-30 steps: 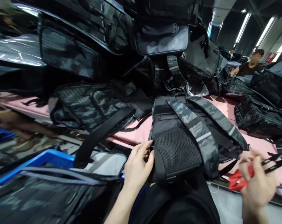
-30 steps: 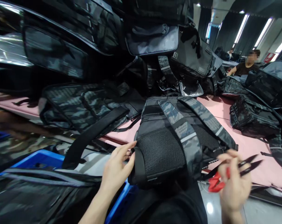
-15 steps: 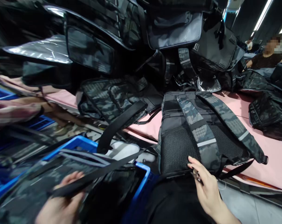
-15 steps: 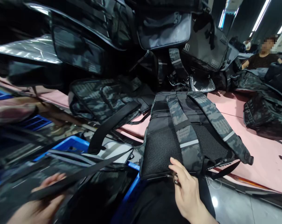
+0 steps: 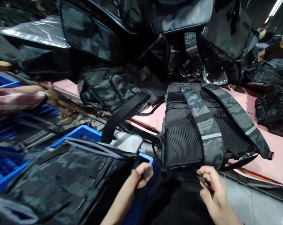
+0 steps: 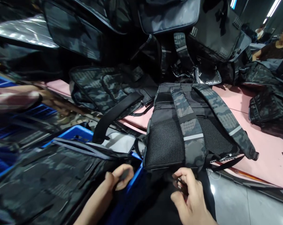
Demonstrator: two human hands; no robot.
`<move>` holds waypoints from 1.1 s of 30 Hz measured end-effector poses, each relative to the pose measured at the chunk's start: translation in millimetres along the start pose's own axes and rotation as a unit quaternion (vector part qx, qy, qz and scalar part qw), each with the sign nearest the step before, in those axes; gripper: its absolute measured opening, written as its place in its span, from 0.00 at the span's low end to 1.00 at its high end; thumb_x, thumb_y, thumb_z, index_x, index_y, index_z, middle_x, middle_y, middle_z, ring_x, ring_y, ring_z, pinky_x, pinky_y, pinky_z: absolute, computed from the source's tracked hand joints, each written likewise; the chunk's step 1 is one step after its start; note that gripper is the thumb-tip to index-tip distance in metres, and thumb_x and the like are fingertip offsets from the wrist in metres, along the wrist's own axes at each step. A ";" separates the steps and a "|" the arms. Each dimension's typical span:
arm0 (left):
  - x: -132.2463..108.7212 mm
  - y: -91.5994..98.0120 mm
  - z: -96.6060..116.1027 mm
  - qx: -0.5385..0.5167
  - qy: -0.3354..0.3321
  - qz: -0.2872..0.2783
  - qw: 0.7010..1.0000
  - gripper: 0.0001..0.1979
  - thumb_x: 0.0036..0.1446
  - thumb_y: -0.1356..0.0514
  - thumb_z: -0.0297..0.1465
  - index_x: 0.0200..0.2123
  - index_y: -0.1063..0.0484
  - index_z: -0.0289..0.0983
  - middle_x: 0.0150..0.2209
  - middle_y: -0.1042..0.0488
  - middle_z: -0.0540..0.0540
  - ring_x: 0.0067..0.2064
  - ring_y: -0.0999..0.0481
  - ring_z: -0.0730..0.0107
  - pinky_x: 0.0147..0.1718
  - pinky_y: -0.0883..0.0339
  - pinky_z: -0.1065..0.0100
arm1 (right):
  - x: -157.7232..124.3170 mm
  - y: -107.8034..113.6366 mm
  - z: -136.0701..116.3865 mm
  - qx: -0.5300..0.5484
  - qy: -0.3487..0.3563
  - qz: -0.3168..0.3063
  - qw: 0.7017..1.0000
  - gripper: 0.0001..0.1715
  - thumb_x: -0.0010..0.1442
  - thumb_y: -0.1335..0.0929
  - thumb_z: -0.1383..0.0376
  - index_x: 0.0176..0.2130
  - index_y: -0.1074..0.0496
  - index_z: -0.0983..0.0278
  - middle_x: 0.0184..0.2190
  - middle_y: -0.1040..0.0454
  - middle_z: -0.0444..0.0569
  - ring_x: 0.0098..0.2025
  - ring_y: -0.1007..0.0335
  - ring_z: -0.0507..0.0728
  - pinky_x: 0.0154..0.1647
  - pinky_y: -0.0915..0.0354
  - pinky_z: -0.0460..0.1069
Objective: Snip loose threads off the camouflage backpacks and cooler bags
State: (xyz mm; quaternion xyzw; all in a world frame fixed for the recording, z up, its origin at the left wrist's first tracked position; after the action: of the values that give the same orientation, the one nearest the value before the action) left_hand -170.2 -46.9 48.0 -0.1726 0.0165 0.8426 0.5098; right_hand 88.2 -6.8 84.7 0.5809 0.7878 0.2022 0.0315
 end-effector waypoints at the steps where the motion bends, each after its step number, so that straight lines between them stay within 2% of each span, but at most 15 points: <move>1: -6.9 -19.3 -1.8 0.008 0.018 -0.056 0.998 0.23 0.48 0.43 0.53 0.24 0.30 0.37 0.21 0.35 0.48 0.22 0.39 0.71 0.18 0.42 0.71 | -3.0 -0.3 -0.8 0.005 -0.016 -0.007 1.000 0.16 0.63 0.39 0.56 0.46 0.34 0.62 0.26 0.29 0.45 0.27 0.31 0.54 0.30 0.33 0.45; 3: -20.9 -42.4 0.6 0.026 0.030 -0.111 0.993 0.20 0.47 0.39 0.50 0.24 0.30 0.36 0.23 0.36 0.49 0.24 0.39 0.72 0.21 0.41 0.72 | -6.2 -1.8 -2.3 0.010 -0.042 -0.018 0.999 0.15 0.64 0.41 0.56 0.46 0.35 0.61 0.28 0.29 0.46 0.30 0.31 0.54 0.32 0.33 0.46; 6: -34.2 -52.1 7.7 0.039 0.044 -0.101 0.993 0.16 0.45 0.34 0.43 0.26 0.29 0.36 0.23 0.35 0.50 0.24 0.39 0.75 0.23 0.41 0.74 | -5.6 -8.5 -3.2 0.013 -0.061 -0.044 0.997 0.10 0.63 0.39 0.60 0.43 0.34 0.61 0.28 0.30 0.44 0.28 0.33 0.52 0.29 0.35 0.44; 8: -38.4 -54.5 9.5 0.031 0.059 -0.081 0.995 0.15 0.43 0.33 0.41 0.27 0.27 0.36 0.21 0.33 0.50 0.24 0.37 0.75 0.24 0.40 0.74 | -3.8 -14.1 -4.1 0.026 -0.043 -0.049 0.998 0.09 0.60 0.36 0.61 0.42 0.33 0.61 0.25 0.31 0.42 0.25 0.34 0.51 0.27 0.37 0.44; 14: -44.1 -61.8 8.2 0.010 0.045 0.021 0.999 0.16 0.35 0.29 0.38 0.27 0.24 0.35 0.23 0.27 0.47 0.25 0.30 0.70 0.27 0.33 0.71 | 0.3 -21.6 -10.6 0.001 0.055 0.003 0.998 0.10 0.56 0.32 0.62 0.39 0.30 0.62 0.23 0.29 0.41 0.20 0.35 0.50 0.24 0.36 0.43; 21: -46.5 -63.0 0.3 0.029 0.013 0.029 0.999 0.15 0.33 0.28 0.37 0.27 0.22 0.38 0.31 0.24 0.46 0.31 0.26 0.65 0.30 0.29 0.71 | 4.0 -20.0 -13.4 -0.048 0.116 0.019 0.992 0.09 0.59 0.34 0.62 0.40 0.30 0.63 0.28 0.24 0.46 0.22 0.32 0.51 0.25 0.34 0.45; 26: -44.2 -59.5 -7.1 -0.021 0.064 0.043 0.997 0.18 0.32 0.27 0.38 0.30 0.22 0.37 0.29 0.24 0.46 0.29 0.26 0.68 0.29 0.30 0.71 | 2.1 -15.8 -11.4 -0.035 0.106 0.051 0.992 0.07 0.60 0.35 0.64 0.39 0.30 0.63 0.27 0.24 0.47 0.22 0.31 0.52 0.23 0.34 0.45; 30: -43.5 -61.7 -8.2 -0.084 0.091 0.060 0.990 0.20 0.31 0.27 0.37 0.31 0.23 0.37 0.26 0.25 0.49 0.27 0.29 0.72 0.29 0.31 0.73 | 0.4 -18.2 -8.1 -0.013 0.074 0.036 0.996 0.09 0.57 0.33 0.63 0.39 0.31 0.63 0.20 0.29 0.41 0.18 0.35 0.50 0.20 0.36 0.43; 33: -47.3 -65.5 -7.9 -0.105 0.109 0.054 0.987 0.20 0.32 0.27 0.37 0.32 0.24 0.37 0.24 0.26 0.49 0.27 0.30 0.74 0.29 0.32 0.74 | 0.5 -22.4 -6.4 -0.020 0.089 0.028 0.995 0.11 0.57 0.33 0.62 0.41 0.31 0.63 0.24 0.26 0.44 0.19 0.34 0.50 0.23 0.34 0.44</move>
State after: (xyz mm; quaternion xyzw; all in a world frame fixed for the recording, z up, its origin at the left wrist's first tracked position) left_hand -91.4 -57.5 64.8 -0.3151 -0.0071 0.8419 0.4379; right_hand 66.0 -13.6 82.6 0.5816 0.7668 0.2695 -0.0332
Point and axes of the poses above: each hand's wrist, its own x-axis towards the middle knuckle, its own y-axis out of the back of the hand, z = x × y, the point moved 4 cm from there along x, towards the middle knuckle
